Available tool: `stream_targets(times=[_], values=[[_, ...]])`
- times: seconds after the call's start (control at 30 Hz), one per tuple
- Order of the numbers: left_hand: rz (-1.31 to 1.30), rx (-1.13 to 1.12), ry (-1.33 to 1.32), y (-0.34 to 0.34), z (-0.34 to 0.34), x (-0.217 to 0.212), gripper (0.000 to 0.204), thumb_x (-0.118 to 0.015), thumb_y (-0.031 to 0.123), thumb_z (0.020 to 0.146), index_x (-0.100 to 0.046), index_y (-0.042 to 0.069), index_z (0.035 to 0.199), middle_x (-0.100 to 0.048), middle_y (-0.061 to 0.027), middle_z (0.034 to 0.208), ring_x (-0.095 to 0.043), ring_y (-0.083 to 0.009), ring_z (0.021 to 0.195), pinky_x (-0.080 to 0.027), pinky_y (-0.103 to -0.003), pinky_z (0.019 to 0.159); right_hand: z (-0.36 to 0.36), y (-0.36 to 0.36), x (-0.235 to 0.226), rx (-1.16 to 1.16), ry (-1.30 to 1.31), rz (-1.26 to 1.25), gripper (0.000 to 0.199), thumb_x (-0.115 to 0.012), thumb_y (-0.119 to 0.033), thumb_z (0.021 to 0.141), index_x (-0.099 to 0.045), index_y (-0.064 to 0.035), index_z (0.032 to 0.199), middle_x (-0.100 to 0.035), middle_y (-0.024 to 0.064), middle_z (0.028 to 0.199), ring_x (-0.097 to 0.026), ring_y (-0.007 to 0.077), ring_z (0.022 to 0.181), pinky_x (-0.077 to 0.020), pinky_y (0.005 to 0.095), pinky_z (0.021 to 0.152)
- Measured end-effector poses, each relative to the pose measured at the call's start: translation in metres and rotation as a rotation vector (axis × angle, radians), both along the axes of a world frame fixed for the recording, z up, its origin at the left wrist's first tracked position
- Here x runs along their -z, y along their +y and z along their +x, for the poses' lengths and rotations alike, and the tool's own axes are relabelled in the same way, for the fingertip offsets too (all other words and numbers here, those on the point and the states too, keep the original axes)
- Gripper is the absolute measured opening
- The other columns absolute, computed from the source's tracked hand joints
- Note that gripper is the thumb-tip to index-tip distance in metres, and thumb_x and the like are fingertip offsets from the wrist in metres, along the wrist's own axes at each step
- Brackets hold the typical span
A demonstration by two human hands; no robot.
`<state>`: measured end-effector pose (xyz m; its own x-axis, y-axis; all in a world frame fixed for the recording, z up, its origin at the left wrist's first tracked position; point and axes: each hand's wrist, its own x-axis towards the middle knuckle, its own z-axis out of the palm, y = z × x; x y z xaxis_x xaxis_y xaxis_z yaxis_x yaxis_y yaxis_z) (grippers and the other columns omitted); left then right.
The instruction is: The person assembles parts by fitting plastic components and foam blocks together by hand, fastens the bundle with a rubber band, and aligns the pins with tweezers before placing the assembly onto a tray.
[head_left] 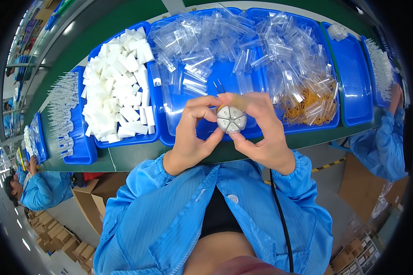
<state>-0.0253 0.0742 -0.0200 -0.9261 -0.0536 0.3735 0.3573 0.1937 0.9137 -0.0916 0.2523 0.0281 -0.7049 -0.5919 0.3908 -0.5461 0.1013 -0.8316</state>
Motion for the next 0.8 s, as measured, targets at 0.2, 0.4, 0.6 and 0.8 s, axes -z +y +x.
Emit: stream_targets(times=[0.2,0.4,0.6,0.8], values=[[0.117,0.059,-0.037,-0.004,-0.002,-0.003,0.045,-0.071,-0.011,0.077,-0.044,0.006,0.109,-0.049,-0.0165,0.127,-0.054,-0.0236,0.119,-0.048,-0.034,0.097,-0.003,-0.004,0.001,0.023,-0.002,-0.007,0.058,-0.074,0.0,0.073,-0.059,-0.0032,0.128,-0.062,0.0094,0.123,-0.056,0.0283,0.102,-0.0477,0.0358,0.089],[0.416,0.136,-0.223,-0.003,-0.002,-0.015,0.049,-0.075,-0.004,0.079,-0.043,0.004,0.115,-0.05,-0.0149,0.126,-0.055,-0.0216,0.117,-0.049,-0.033,0.095,0.001,-0.012,0.006,0.136,-0.257,-0.098,0.057,-0.078,-0.007,0.078,-0.056,0.0,0.13,-0.061,0.0094,0.111,-0.06,0.0202,0.095,-0.0507,0.0324,0.081],[0.708,0.244,-0.689,-0.02,-0.007,-0.039,0.047,-0.07,0.008,0.088,-0.046,0.0,0.128,-0.059,-0.0144,0.121,-0.062,-0.021,0.11,-0.05,-0.034,0.095,-0.012,-0.002,-0.001,0.056,-0.744,-0.23,0.041,-0.064,-0.019,0.095,-0.057,0.0,0.131,-0.062,0.0059,0.108,-0.06,0.0119,0.089,-0.0515,0.0258,0.074],[0.896,0.306,-0.803,-0.02,-0.01,-0.042,0.058,-0.058,0.032,0.095,-0.042,-0.005,0.136,-0.058,-0.0232,0.125,-0.065,-0.0324,0.11,-0.054,-0.039,0.094,-0.013,-0.001,0.001,-0.006,-0.819,-0.183,0.04,-0.053,-0.025,0.102,-0.056,0.0013,0.132,-0.066,0.0084,0.106,-0.062,0.0105,0.086,-0.0519,0.0248,0.07]])
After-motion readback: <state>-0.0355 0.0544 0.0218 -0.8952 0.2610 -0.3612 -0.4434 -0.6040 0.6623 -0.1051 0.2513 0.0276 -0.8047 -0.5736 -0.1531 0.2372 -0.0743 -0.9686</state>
